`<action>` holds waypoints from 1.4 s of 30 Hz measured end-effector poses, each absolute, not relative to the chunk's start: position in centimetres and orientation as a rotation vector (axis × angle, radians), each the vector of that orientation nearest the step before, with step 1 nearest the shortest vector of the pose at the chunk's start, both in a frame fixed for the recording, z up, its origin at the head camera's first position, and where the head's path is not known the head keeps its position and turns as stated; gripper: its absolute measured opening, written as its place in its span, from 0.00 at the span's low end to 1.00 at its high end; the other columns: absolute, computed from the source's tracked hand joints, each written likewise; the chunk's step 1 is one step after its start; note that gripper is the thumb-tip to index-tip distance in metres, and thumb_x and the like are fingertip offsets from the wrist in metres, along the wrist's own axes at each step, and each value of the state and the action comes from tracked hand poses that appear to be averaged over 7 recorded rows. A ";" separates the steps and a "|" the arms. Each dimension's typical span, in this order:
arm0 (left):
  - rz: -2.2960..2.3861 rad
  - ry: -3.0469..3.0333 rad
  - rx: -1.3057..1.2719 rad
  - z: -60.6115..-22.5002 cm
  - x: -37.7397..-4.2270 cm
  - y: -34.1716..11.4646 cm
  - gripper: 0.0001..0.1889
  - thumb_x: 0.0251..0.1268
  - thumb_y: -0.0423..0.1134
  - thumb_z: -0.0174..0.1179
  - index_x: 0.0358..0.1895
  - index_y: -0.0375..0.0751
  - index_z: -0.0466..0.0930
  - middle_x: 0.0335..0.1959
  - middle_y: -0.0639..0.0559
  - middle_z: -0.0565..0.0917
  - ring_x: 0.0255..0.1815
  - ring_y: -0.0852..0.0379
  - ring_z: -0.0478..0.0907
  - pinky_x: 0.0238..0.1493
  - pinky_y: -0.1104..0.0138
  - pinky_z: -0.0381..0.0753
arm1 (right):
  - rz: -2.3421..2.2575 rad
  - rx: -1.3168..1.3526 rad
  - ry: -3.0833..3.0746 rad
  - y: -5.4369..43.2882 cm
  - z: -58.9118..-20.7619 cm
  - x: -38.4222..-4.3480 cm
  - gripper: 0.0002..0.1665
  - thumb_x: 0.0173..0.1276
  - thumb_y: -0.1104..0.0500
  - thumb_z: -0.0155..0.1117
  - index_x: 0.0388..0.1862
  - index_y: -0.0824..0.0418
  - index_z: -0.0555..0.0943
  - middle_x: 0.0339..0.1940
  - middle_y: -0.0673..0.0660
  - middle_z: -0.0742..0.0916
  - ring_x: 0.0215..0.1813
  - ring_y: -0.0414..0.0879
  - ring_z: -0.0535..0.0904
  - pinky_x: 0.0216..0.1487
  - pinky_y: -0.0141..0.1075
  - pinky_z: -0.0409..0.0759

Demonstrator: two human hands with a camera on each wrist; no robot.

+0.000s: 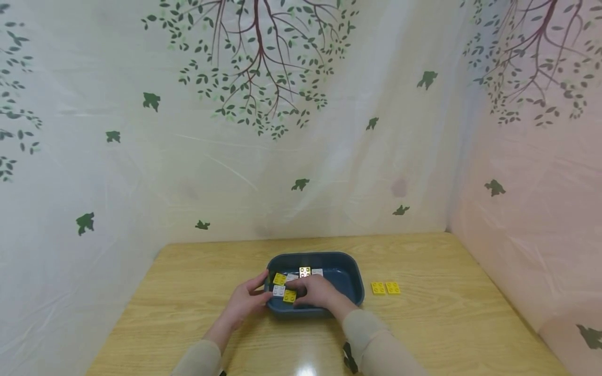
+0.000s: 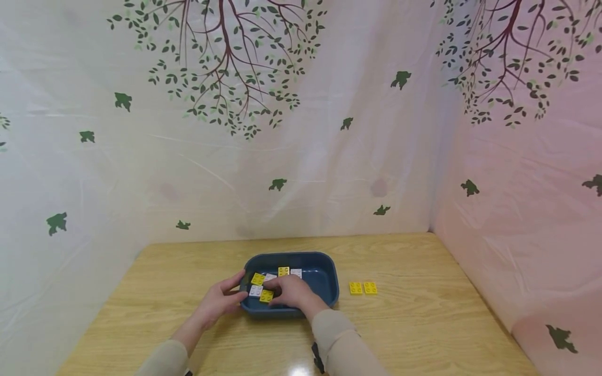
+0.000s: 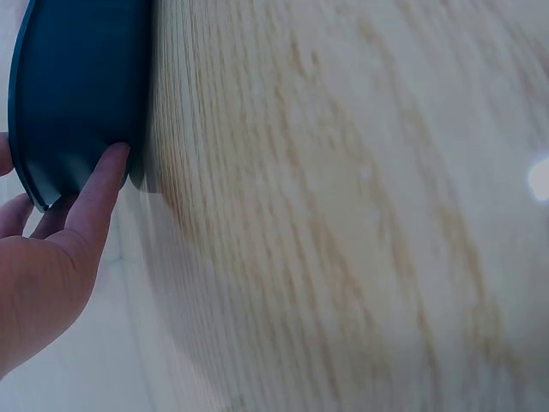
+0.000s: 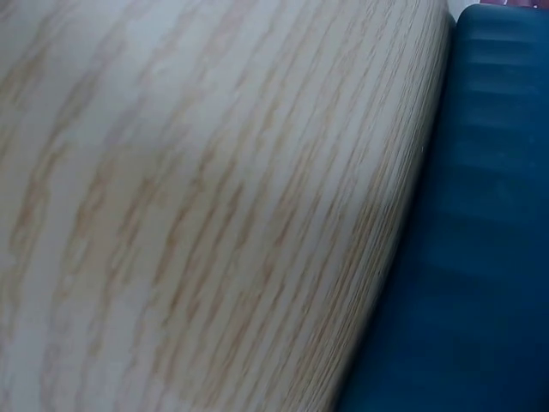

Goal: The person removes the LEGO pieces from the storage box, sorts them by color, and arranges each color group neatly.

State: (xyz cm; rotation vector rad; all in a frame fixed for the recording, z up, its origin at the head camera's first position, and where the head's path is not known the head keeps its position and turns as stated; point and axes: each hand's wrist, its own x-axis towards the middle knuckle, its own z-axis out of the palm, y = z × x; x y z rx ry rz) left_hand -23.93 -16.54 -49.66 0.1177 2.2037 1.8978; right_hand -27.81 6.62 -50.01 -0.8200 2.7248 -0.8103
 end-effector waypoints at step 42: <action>1.900 2.185 0.114 -49.8 -23.9 -16.5 0.34 0.67 0.32 0.63 0.75 0.43 0.63 0.74 0.32 0.60 0.64 0.36 0.72 0.51 0.56 0.84 | -0.997 -0.867 2.564 6.2 -50.3 -28.3 0.22 0.53 0.66 0.78 0.49 0.59 0.85 0.47 0.51 0.87 0.50 0.44 0.81 0.48 0.33 0.81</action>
